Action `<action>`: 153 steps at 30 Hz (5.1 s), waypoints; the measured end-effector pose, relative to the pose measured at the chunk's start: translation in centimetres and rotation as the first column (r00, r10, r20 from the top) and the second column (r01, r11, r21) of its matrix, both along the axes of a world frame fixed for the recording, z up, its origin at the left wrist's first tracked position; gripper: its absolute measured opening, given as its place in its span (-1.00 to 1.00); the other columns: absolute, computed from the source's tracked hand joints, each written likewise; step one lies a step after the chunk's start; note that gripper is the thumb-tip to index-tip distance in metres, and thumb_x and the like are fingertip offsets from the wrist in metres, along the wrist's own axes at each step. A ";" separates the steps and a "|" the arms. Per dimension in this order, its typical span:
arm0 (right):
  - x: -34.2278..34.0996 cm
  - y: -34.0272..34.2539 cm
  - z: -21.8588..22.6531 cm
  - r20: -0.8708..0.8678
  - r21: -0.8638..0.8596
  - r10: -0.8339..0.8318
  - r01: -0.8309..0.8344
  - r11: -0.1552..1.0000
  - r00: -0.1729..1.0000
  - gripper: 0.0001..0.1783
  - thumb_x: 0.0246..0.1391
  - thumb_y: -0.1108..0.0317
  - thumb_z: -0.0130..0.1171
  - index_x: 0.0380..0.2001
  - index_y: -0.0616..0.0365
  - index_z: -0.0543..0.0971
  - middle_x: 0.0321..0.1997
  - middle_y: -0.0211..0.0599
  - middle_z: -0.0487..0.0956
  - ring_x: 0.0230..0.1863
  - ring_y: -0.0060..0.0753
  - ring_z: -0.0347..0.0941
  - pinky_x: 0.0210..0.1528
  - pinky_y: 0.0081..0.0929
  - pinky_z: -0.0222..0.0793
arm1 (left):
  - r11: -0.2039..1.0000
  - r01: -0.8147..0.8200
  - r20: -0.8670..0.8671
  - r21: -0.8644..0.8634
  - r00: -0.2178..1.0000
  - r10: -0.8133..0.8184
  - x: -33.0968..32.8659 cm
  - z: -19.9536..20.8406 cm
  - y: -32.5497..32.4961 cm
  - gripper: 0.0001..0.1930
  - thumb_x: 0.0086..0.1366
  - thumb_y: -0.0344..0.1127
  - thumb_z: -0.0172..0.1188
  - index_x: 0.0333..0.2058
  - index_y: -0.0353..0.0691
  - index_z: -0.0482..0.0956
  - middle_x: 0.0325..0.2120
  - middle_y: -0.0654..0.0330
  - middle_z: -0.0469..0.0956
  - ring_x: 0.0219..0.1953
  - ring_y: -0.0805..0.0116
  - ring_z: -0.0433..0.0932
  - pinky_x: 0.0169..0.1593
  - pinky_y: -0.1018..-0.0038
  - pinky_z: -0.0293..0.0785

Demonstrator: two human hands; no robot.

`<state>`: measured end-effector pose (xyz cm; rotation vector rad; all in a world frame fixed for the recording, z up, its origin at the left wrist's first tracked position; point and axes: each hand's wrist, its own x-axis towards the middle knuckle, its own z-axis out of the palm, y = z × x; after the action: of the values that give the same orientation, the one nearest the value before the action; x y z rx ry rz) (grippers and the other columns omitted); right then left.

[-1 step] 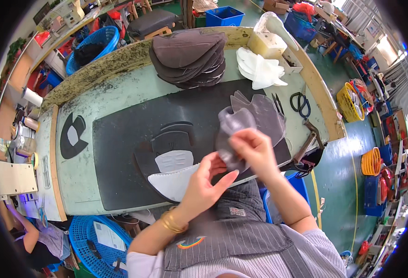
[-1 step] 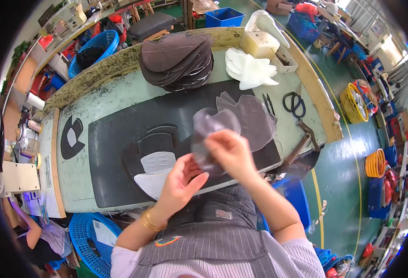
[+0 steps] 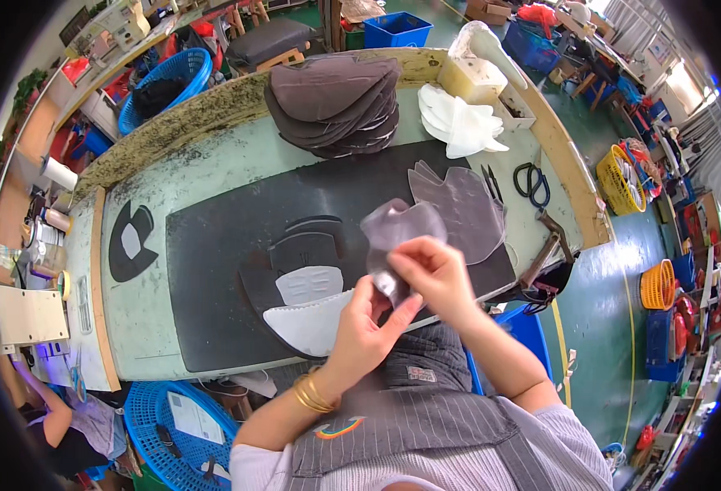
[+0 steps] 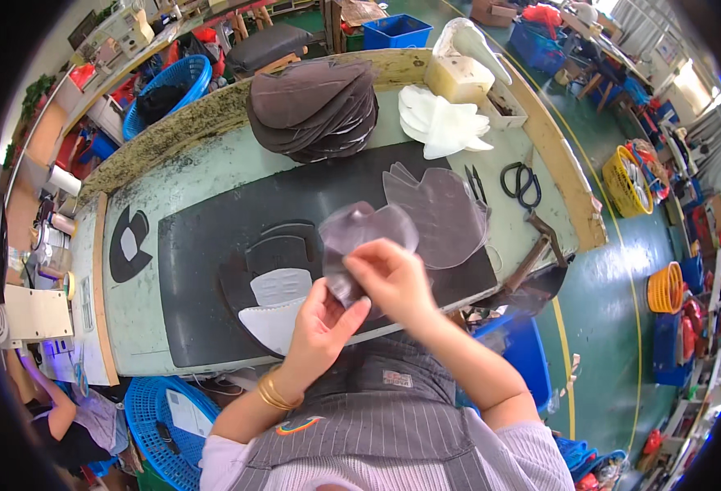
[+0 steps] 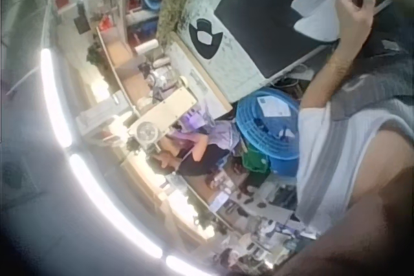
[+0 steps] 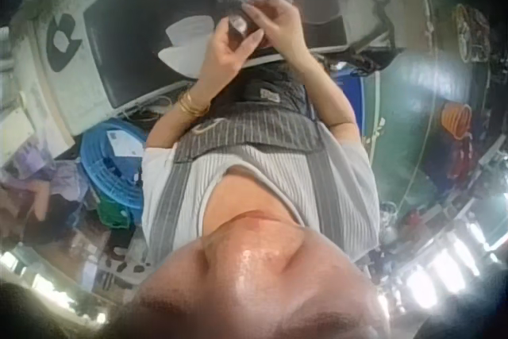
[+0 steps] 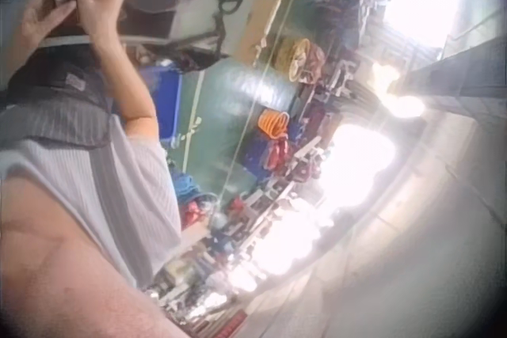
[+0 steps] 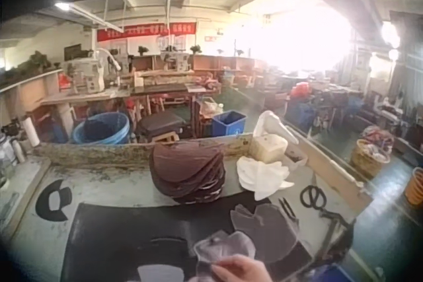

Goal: The person peels backings from white liners and layers them with grey fabric and brown fabric pieces onto black shoe components by hand. Then, the person places a cutting board on the table and takes a tool from a wooden storage box.

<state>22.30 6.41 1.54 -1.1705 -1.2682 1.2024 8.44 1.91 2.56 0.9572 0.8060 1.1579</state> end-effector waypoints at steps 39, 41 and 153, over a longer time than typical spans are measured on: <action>-6.4 -0.5 6.3 0.697 0.530 0.029 -0.543 0.652 0.716 -0.83 0.09 0.63 0.09 -0.22 0.39 0.53 -0.30 -0.24 0.53 -0.30 -0.44 0.45 -0.20 -0.56 0.37 | 0.869 -0.494 0.330 0.020 0.824 0.460 -6.6 2.6 -3.1 -0.86 0.17 -0.52 0.02 -0.43 -0.49 0.53 -0.62 0.14 0.55 -0.58 0.48 0.56 -0.47 0.59 0.48; -6.1 -0.4 6.3 0.585 0.365 0.061 -0.330 0.870 0.808 -0.84 0.17 0.55 0.03 -0.19 0.35 0.52 -0.25 -0.35 0.53 -0.22 -0.56 0.43 -0.08 -0.61 0.34 | 0.864 -0.502 0.349 -0.030 0.805 0.480 -6.4 2.0 -2.6 -0.86 0.18 -0.51 0.03 -0.44 -0.49 0.53 -0.62 0.14 0.55 -0.58 0.47 0.56 -0.46 0.58 0.50; -5.5 4.2 2.3 -0.096 -0.291 0.237 -0.255 0.922 0.967 -0.78 0.07 0.43 0.20 -0.22 0.32 0.55 -0.30 -0.35 0.59 -0.28 -0.58 0.48 -0.21 -0.58 0.43 | 0.858 -0.514 -0.154 0.006 0.847 0.508 -13.4 1.4 4.0 -0.89 0.27 -0.48 0.14 -0.26 -0.28 0.40 -0.34 0.25 0.53 -0.28 0.59 0.48 -0.14 0.61 0.43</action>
<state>16.81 10.57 3.84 -1.2050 -1.2428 1.6518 -4.96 5.93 3.98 0.8267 1.2529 1.5349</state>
